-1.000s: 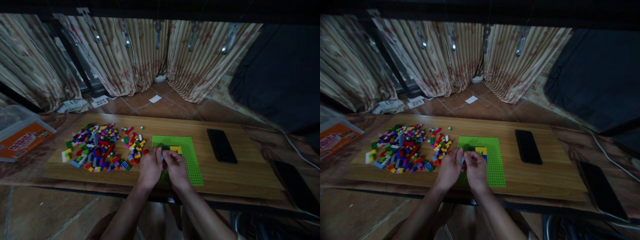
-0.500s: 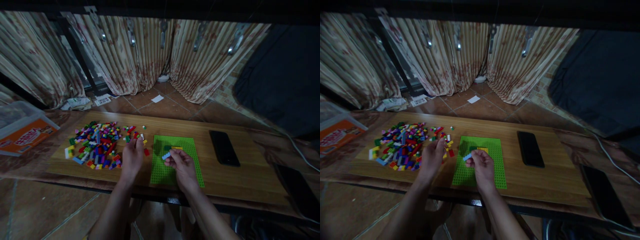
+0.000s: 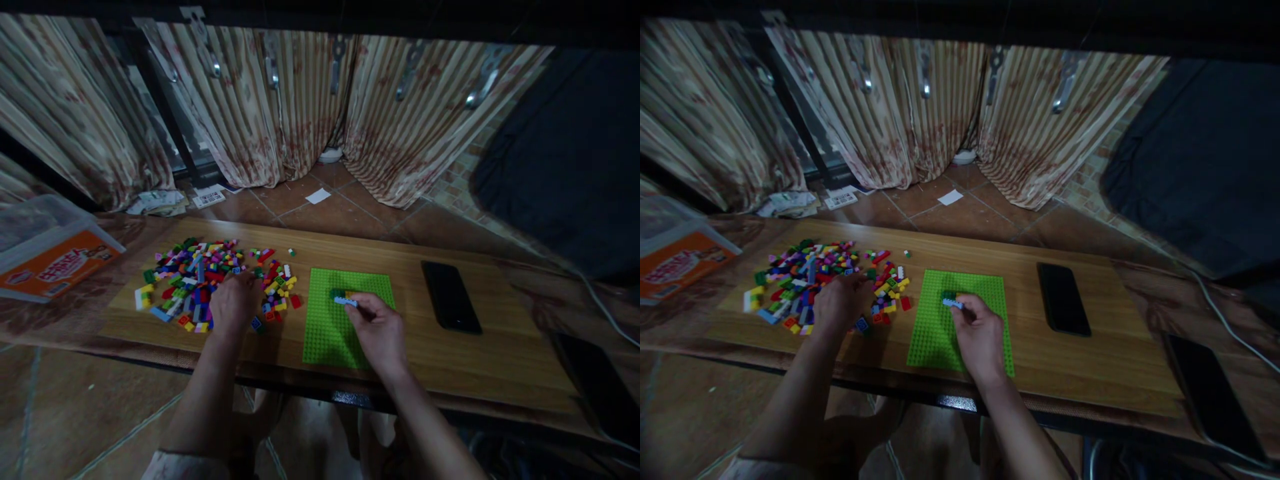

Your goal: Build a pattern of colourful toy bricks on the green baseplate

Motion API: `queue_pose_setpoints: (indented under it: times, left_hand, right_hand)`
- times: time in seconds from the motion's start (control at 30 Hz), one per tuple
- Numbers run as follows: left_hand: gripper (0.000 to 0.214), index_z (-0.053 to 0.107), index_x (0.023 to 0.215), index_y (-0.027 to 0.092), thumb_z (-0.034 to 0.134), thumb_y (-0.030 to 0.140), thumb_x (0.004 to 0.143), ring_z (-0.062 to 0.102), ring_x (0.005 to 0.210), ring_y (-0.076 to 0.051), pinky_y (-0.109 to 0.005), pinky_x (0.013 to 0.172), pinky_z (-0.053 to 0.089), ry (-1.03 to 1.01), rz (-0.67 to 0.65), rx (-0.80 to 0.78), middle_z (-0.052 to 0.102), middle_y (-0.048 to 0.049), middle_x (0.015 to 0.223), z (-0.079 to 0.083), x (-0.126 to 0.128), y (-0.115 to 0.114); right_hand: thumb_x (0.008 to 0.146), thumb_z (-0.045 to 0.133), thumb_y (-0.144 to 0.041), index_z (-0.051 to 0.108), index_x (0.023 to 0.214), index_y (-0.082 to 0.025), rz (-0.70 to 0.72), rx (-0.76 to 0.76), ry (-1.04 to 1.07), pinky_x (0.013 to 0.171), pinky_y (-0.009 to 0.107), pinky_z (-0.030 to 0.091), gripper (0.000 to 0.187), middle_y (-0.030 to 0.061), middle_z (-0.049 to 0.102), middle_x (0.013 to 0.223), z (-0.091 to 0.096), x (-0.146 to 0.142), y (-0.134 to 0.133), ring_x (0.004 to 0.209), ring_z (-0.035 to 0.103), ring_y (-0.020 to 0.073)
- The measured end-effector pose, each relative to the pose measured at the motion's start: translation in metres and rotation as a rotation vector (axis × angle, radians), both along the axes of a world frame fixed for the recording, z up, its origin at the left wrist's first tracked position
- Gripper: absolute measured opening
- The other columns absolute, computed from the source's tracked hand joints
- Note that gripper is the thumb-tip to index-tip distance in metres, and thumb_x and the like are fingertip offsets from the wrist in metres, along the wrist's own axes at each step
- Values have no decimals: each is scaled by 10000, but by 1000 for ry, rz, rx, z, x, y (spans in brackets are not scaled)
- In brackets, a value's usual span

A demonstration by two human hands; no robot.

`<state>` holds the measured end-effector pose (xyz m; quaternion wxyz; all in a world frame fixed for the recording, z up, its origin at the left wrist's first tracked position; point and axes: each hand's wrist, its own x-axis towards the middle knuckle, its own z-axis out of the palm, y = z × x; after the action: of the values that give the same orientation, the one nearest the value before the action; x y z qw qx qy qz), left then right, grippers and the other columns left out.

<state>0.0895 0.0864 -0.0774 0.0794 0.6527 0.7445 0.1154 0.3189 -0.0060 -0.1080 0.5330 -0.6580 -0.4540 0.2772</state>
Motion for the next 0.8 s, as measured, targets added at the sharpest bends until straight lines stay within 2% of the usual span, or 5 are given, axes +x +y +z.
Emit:
queue_pose_setpoints:
  times: [0.23,0.33,0.43,0.57,0.8]
  left_hand:
    - [307,709,978,208,479,383,875,654,874,-251,-314,748,471,-135,-24,254,683,-95,1045,4,18,-9]
    - [262,692,959,196,471,320,893,654,884,-199,-284,809,473,-402,-246,273,707,-67,966,0,43,-23]
    - [241,667,1027,194,484,272,890,650,837,-169,-265,787,487,-602,-436,125,708,-61,957,-6,70,-38]
    - [276,636,1108,179,492,234,879,643,824,-185,-296,773,489,-526,-499,47,682,-91,1025,-12,90,-48]
    - [309,586,1176,187,455,216,898,649,921,-211,-313,814,495,-324,-507,16,663,-91,1064,-18,97,-46]
  right_hand:
    - [798,615,-293,657,845,-236,48,-43,-316,653,284,477,85,3,709,796,8,-9,-4,692,648,169]
    - [811,589,-269,655,842,-235,62,-22,-374,655,279,466,81,3,696,811,11,-7,-5,678,624,158]
    - [823,559,-248,658,861,-233,47,-7,-440,675,289,460,108,16,688,822,11,2,-4,717,618,172]
    - [831,554,-229,670,883,-240,70,-17,-568,711,318,450,128,29,684,823,9,15,-2,799,605,209]
    - [848,558,-164,666,840,-226,161,35,-688,784,333,424,124,30,687,857,2,24,7,892,541,223]
